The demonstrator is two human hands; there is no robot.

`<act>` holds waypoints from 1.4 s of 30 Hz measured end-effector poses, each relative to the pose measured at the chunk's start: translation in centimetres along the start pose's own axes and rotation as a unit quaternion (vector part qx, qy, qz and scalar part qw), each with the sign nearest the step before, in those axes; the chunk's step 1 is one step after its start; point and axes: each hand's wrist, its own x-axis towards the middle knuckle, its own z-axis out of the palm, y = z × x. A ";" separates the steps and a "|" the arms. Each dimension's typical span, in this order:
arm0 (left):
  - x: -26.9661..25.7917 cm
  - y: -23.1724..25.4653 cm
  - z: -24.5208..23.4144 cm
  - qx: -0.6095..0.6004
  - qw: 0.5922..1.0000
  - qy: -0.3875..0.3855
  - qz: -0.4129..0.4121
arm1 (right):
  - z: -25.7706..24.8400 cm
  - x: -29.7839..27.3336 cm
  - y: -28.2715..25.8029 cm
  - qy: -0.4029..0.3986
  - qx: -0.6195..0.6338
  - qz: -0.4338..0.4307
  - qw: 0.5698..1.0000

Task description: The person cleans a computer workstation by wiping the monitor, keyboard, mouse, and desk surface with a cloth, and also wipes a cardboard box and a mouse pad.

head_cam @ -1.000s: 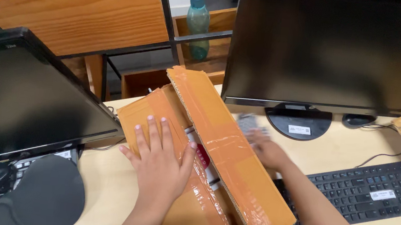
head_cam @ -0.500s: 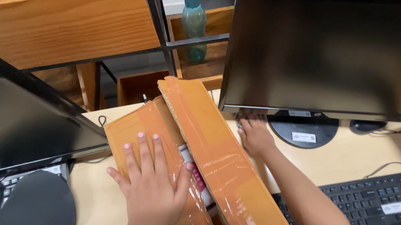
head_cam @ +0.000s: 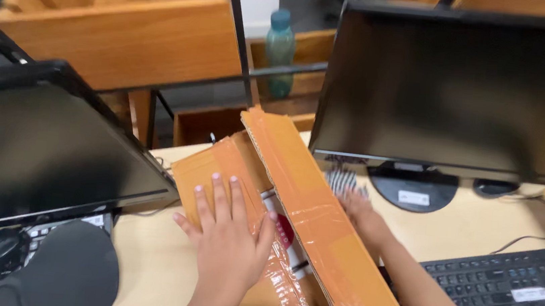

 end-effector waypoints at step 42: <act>-13.0 -27.6 -3.6 -0.314 0.916 -0.223 0.115 | 31.8 -22.4 -50.0 0.217 -0.043 0.176 0.959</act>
